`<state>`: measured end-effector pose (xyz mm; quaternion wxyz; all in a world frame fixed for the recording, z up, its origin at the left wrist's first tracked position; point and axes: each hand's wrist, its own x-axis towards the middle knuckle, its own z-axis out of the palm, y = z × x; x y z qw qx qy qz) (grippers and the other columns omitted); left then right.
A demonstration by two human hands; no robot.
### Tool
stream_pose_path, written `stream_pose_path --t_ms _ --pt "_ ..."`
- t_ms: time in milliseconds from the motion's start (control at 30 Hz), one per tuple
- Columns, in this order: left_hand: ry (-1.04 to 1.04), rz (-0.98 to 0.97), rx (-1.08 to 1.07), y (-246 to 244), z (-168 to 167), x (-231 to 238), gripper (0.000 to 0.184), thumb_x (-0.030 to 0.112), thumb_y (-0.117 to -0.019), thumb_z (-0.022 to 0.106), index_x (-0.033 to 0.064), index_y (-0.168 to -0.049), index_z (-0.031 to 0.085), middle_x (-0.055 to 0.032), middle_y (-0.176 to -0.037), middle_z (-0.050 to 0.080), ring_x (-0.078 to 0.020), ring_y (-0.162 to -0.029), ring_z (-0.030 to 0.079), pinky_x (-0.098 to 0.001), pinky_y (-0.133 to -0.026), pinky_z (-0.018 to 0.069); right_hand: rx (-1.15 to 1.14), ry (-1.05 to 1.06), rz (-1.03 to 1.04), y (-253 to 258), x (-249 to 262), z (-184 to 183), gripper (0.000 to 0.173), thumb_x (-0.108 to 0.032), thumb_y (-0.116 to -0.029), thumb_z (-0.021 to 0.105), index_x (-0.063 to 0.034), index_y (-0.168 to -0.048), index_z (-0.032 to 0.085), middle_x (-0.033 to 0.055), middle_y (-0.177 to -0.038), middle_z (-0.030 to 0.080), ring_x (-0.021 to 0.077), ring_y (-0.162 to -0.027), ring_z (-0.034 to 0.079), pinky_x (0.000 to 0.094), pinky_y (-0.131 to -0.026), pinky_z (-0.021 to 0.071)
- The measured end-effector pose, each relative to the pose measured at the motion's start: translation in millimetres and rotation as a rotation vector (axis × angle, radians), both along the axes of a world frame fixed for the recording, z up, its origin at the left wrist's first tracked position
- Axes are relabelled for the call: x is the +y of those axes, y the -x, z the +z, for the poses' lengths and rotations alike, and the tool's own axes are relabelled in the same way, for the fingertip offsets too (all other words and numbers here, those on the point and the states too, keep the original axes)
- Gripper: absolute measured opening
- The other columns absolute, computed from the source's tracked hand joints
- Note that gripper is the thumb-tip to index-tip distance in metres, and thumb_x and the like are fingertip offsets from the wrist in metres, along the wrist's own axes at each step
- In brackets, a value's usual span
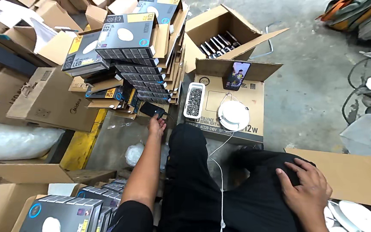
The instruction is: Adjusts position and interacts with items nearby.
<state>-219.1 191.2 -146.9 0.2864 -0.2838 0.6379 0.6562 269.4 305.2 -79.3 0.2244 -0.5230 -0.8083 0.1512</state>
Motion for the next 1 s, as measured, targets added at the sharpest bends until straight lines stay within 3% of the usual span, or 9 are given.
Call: stream_pose_path --t_ms 133,233,400,467,600,700,800,933,1000 --pt "-0.092 0.083 -0.018 5 14 -9 0.043 0.035 -0.1047 0.051 0.0094 -0.138 0.046 -0.0131 -0.115 0.054 -0.0238 -0.093 0.059 -0.0412 -0.083 0.0522 0.001 -0.002 0.008 -2 -1 -1 0.059 -0.059 -0.093 0.051 -0.0088 -0.11 0.077 0.0196 -0.138 0.062 0.044 -0.139 0.046 0.0685 -0.112 0.0247" --pt "-0.095 0.052 0.017 15 21 -21 0.037 0.036 -0.1048 0.049 0.0113 -0.132 0.048 -0.0091 -0.106 0.056 -0.0208 -0.085 0.06 -0.0402 -0.079 0.0536 -0.006 0.001 0.008 -3 -1 0 0.058 -0.058 -0.093 0.051 -0.0087 -0.111 0.077 0.02 -0.138 0.062 0.0441 -0.139 0.046 0.0686 -0.111 0.0254" --pt "0.1 -0.334 -0.017 25 8 -32 0.039 0.036 -0.1064 0.05 0.012 -0.138 0.053 -0.0077 -0.12 0.066 -0.0163 -0.096 0.065 -0.0339 -0.081 0.0535 -0.034 0.033 0.034 -7 -2 3 0.056 -0.054 -0.0946 0.056 -0.0055 -0.115 0.074 0.0225 -0.14 0.059 0.045 -0.14 0.044 0.0675 -0.114 0.0235" --pt "0.237 -0.483 -0.014 24 5 -30 0.038 0.036 -0.1064 0.045 0.0135 -0.134 0.057 -0.005 -0.117 0.068 -0.0135 -0.089 0.063 -0.0318 -0.075 0.051 -0.053 0.044 0.059 -6 -3 6 0.055 -0.052 -0.0949 0.058 -0.0048 -0.117 0.074 0.0234 -0.14 0.059 0.0444 -0.14 0.045 0.0665 -0.114 0.0248" --pt "0.371 -0.69 0.082 24 13 -32 0.048 0.05 -0.1031 0.05 0.0142 -0.134 0.06 -0.0055 -0.108 0.065 -0.0179 -0.088 0.06 -0.0389 -0.078 0.0497 -0.06 0.023 0.069 -4 -3 8 0.052 -0.049 -0.0941 0.061 -0.0046 -0.117 0.074 0.0231 -0.14 0.059 0.0427 -0.14 0.045 0.0641 -0.115 0.0248" --pt "0.337 -0.74 0.127 20 11 -38 0.063 0.053 -0.0972 0.06 0.0109 -0.144 0.052 -0.0147 -0.122 0.062 -0.0268 -0.101 0.061 -0.0472 -0.087 0.052 -0.049 0.023 0.092 -2 0 10 0.048 -0.043 -0.0943 0.064 -0.0011 -0.116 0.074 0.0252 -0.139 0.059 0.0426 -0.139 0.046 0.0605 -0.118 0.0246" --pt "0.247 -0.721 0.101 4 2 -49 0.073 0.053 -0.0942 0.065 0.0133 -0.151 0.043 -0.0161 -0.134 0.059 -0.0294 -0.113 0.062 -0.0488 -0.092 0.0533 -0.053 0.018 0.126 -7 3 10 0.045 -0.039 -0.0938 0.067 0.0003 -0.116 0.073 0.0261 -0.139 0.058 0.0419 -0.138 0.047 0.0576 -0.119 0.026" --pt "0.081 -0.694 0.198 -8 -18 -49 0.089 0.052 -0.0905 0.071 0.0181 -0.16 0.027 -0.017 -0.134 0.059 -0.0265 -0.106 0.063 -0.0443 -0.084 0.0553 -0.067 0.02 0.108 -5 6 9 0.05 -0.047 -0.0941 0.062 -0.0042 -0.116 0.074 0.0227 -0.14 0.059 0.0415 -0.139 0.046 0.0623 -0.116 0.0259" --pt "0.038 -0.72 0.239 -19 -27 -54 0.085 0.05 -0.0943 0.067 0.0169 -0.16 0.026 -0.0158 -0.143 0.055 -0.0261 -0.123 0.06 -0.047 -0.099 0.0532 -0.05 0.02 0.092 -4 3 10 0.051 -0.049 -0.094 0.06 -0.0058 -0.115 0.075 0.0221 -0.138 0.06 0.0425 -0.138 0.047 0.0651 -0.114 0.0274"
